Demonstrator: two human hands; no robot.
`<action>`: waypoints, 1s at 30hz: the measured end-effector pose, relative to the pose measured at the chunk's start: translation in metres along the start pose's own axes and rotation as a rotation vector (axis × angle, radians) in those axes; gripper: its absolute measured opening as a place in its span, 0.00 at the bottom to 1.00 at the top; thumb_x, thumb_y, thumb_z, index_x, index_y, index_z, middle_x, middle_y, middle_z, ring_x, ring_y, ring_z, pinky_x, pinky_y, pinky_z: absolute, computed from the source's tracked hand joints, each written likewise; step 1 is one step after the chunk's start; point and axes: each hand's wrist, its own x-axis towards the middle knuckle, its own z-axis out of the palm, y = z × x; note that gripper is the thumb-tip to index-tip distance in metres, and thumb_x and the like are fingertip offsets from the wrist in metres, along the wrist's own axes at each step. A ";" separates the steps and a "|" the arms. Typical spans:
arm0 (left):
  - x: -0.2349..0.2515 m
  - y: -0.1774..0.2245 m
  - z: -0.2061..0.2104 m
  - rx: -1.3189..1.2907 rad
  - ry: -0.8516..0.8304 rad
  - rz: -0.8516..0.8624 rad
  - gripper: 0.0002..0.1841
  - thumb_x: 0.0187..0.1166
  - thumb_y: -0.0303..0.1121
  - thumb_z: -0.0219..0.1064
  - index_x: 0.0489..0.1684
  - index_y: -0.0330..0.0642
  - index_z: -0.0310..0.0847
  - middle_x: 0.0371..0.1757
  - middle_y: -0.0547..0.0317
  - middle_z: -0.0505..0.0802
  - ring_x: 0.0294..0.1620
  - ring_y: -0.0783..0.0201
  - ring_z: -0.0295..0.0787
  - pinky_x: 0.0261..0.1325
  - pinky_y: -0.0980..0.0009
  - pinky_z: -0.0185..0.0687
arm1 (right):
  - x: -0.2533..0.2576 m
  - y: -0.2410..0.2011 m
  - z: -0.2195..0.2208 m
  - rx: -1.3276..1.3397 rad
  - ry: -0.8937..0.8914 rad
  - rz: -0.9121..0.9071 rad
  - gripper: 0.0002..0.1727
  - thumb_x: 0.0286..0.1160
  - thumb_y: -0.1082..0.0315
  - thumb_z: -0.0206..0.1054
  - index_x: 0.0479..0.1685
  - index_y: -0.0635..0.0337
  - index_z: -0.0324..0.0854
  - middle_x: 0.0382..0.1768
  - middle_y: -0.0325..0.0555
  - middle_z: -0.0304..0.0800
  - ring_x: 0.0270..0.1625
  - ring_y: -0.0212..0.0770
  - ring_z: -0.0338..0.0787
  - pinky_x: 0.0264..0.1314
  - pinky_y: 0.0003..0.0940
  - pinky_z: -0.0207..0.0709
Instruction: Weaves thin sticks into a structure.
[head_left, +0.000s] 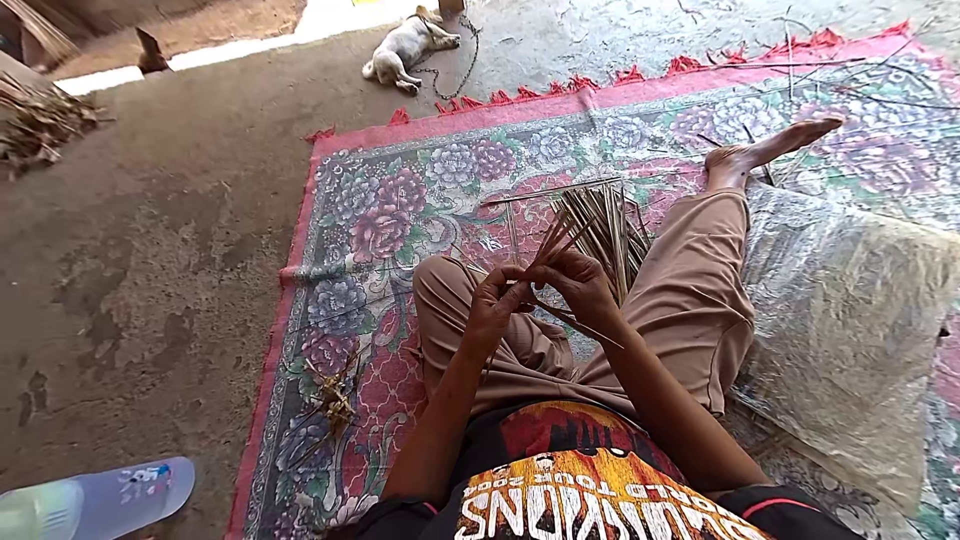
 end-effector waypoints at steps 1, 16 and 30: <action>0.000 0.001 -0.003 0.001 -0.031 -0.011 0.09 0.84 0.22 0.60 0.53 0.43 0.82 0.43 0.59 0.92 0.36 0.67 0.92 0.44 0.68 0.92 | 0.001 -0.002 -0.004 0.004 -0.044 0.043 0.07 0.78 0.77 0.66 0.48 0.60 0.85 0.38 0.36 0.93 0.37 0.28 0.90 0.46 0.25 0.86; -0.006 0.006 -0.006 0.052 -0.075 -0.108 0.06 0.77 0.17 0.67 0.43 0.36 0.84 0.32 0.58 0.92 0.28 0.68 0.91 0.37 0.70 0.92 | 0.002 -0.011 -0.017 -0.087 -0.258 0.252 0.09 0.70 0.84 0.64 0.41 0.62 0.84 0.29 0.39 0.90 0.28 0.27 0.88 0.35 0.24 0.86; -0.006 0.002 -0.003 -0.131 0.064 -0.208 0.09 0.88 0.26 0.58 0.48 0.34 0.85 0.38 0.53 0.93 0.35 0.63 0.93 0.43 0.64 0.93 | 0.002 0.003 -0.013 -0.104 -0.207 0.105 0.06 0.73 0.81 0.68 0.43 0.64 0.87 0.36 0.38 0.91 0.35 0.26 0.88 0.42 0.24 0.85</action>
